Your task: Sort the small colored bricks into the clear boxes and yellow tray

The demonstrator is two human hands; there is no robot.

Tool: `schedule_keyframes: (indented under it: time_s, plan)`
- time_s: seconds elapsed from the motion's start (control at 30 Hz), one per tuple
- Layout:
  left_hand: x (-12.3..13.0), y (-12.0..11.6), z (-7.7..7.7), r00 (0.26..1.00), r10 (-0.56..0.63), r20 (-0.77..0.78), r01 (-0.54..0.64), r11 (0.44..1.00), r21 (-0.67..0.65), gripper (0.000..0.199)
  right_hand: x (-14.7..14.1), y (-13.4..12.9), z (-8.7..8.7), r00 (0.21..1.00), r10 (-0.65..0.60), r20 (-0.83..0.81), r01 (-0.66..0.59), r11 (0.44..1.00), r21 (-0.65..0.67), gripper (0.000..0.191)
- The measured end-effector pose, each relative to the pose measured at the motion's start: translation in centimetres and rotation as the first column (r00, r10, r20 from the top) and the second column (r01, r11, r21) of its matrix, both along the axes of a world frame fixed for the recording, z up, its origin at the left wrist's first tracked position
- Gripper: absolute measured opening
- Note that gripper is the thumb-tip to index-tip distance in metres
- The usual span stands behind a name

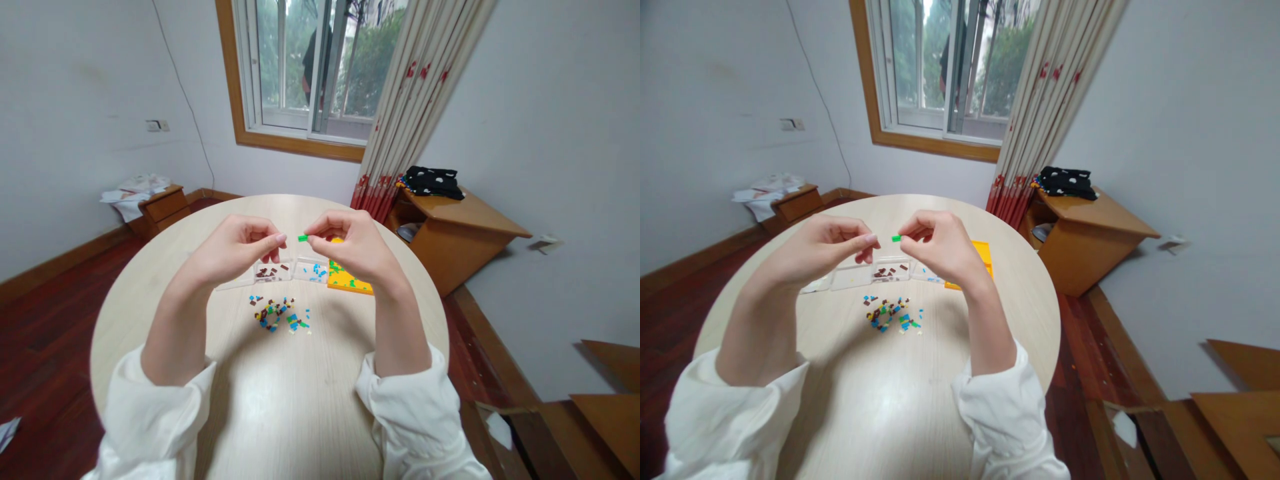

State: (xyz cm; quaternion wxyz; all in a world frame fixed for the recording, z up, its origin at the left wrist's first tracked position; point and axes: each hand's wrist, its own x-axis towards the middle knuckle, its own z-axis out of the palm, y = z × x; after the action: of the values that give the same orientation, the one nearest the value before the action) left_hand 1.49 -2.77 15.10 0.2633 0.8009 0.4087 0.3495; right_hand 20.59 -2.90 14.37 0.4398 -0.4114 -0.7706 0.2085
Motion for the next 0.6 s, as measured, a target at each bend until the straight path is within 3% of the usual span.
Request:
schedule_keyframes:
  time_s: [0.13, 0.23, 0.33, 0.47, 0.6]
  plan:
    - [-0.3, 0.1, 0.1, 0.996, 0.084, 0.003, -0.084, 0.996, 0.044, 0.036, 3.0, 1.6, -0.7, 0.969, -0.179, 0.168, 0.196, 0.976, -0.091, 0.011]
    - [-0.4, 0.1, 0.2, 0.993, 0.116, -0.010, -0.115, 0.991, 0.062, 0.036, 5.2, 3.0, -1.7, 0.854, -0.340, 0.395, 0.419, 0.898, -0.133, 0.012]
    - [-0.5, 0.0, 0.2, 0.993, 0.115, -0.022, -0.114, 0.991, 0.065, 0.036, 6.8, 4.1, -2.7, 0.735, -0.399, 0.548, 0.565, 0.807, -0.171, 0.012]
    - [-0.5, 0.0, 0.2, 0.993, 0.113, -0.030, -0.111, 0.992, 0.067, 0.035, 7.9, 4.9, -3.4, 0.673, -0.396, 0.624, 0.634, 0.744, -0.212, 0.012]
    - [-0.7, 0.2, 0.2, 0.992, 0.122, -0.033, -0.119, 0.991, 0.066, 0.037, 8.4, 4.9, -3.5, 0.677, -0.398, 0.619, 0.644, 0.728, -0.236, 0.016]
